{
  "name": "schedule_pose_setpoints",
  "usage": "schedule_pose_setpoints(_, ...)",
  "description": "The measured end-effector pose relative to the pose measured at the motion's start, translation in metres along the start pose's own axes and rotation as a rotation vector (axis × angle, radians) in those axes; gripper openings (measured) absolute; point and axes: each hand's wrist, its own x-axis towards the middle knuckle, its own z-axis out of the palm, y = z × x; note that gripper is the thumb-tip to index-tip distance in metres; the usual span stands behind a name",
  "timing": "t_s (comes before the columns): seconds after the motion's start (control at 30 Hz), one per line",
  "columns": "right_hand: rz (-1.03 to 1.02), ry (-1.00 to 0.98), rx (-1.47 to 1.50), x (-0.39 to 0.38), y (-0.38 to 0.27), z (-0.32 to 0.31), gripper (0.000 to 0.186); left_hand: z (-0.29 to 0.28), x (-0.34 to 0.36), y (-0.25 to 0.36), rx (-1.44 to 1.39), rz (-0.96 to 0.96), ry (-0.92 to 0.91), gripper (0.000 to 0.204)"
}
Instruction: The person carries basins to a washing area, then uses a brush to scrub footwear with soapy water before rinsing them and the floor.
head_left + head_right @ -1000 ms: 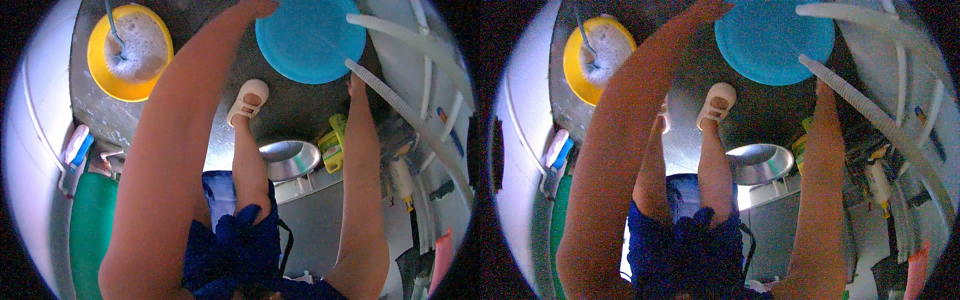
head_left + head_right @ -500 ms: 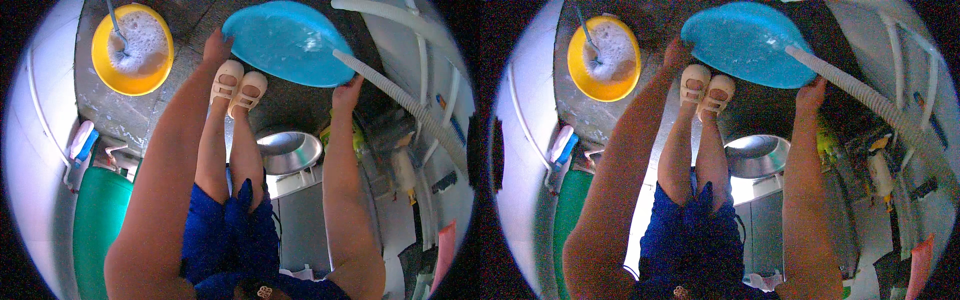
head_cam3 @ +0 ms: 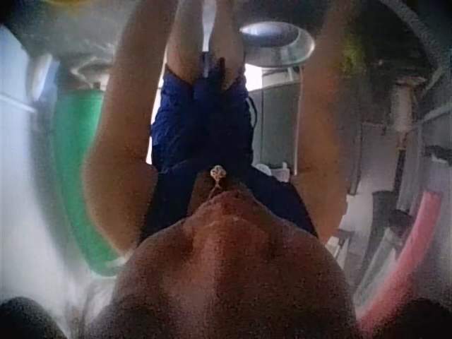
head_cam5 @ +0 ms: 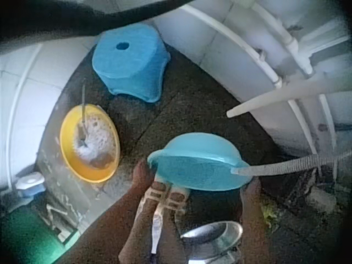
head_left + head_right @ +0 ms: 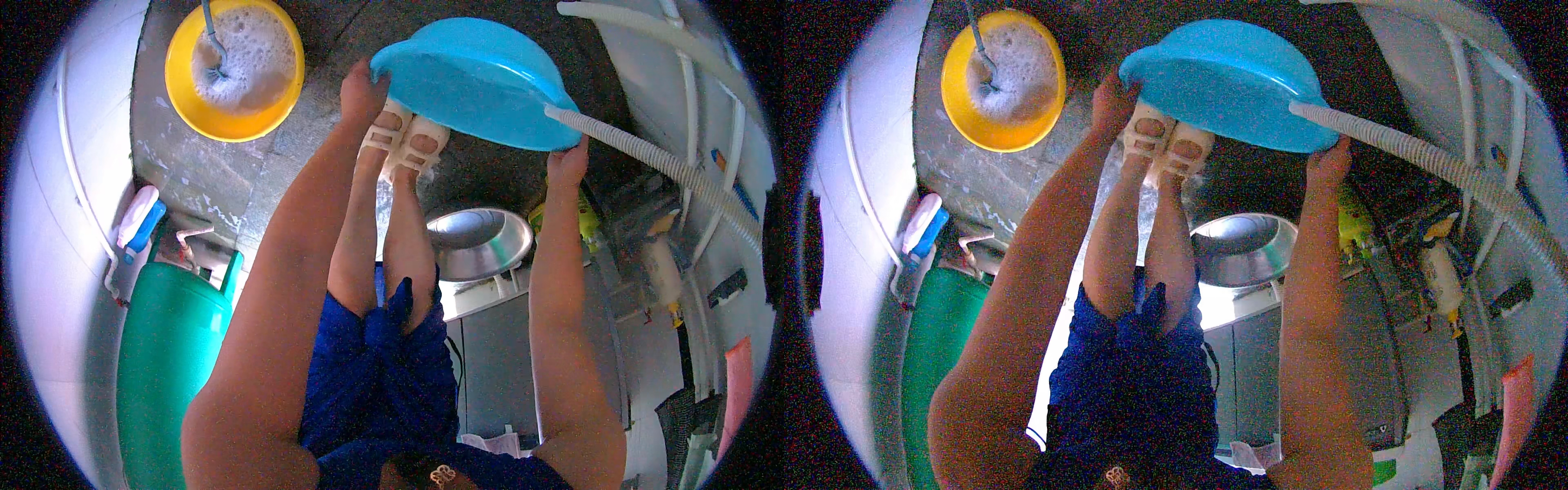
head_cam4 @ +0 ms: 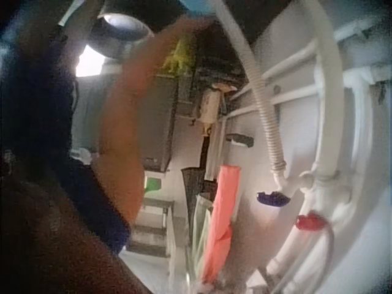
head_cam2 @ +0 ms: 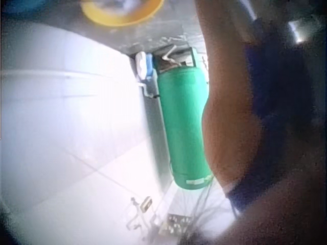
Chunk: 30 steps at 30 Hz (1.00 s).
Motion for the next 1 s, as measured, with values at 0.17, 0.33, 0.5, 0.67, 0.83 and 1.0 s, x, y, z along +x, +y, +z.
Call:
schedule_pose_setpoints(0.17, -0.002, -0.082, 0.019, -0.031, -0.006, -0.001, 0.025, 0.015, -0.01, -0.043, -0.033, 0.045, 0.035, 0.03)
schedule_pose_setpoints(0.33, 0.005, -0.043, -0.3, -0.093, 0.026, -0.053, 0.043, 0.005, -0.071, -0.102, -0.788, -0.187, -0.077, 0.027)
schedule_pose_setpoints(0.5, -0.138, -0.103, -0.638, -0.141, 0.025, -0.06, 0.049, -0.031, -0.102, -0.082, -1.006, -0.276, -0.047, 0.033)
schedule_pose_setpoints(0.67, -0.194, -0.095, -0.634, -0.148, 0.008, -0.051, 0.05, -0.058, -0.098, -0.039, -0.968, -0.187, -0.091, 0.033)
schedule_pose_setpoints(0.83, -0.283, -0.201, -0.405, -0.134, -0.014, -0.03, 0.041, -0.079, -0.069, 0.01, -0.92, 0.015, -0.003, 0.032)
schedule_pose_setpoints(1.0, -0.277, -0.107, -0.493, -0.117, -0.029, -0.002, 0.048, -0.07, -0.049, 0.01, -0.336, 0.156, 0.087, 0.028)
